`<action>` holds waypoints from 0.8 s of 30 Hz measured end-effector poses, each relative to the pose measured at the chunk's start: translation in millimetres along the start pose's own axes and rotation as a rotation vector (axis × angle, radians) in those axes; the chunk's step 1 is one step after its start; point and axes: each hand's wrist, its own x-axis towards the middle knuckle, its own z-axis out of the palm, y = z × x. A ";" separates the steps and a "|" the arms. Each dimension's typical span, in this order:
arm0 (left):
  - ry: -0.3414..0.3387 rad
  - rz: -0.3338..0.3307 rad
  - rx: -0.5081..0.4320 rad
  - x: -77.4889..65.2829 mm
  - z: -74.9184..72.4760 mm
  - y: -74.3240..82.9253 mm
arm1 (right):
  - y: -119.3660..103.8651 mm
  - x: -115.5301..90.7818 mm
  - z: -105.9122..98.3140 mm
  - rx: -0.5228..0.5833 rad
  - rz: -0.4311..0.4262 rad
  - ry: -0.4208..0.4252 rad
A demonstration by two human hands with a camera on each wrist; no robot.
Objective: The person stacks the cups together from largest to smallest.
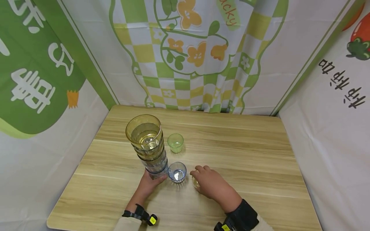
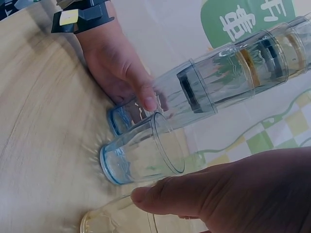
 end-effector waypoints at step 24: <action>0.006 0.014 0.002 -0.6 1.2 0.9 | -7.3 -9.9 -81.0 -0.037 -0.077 -0.007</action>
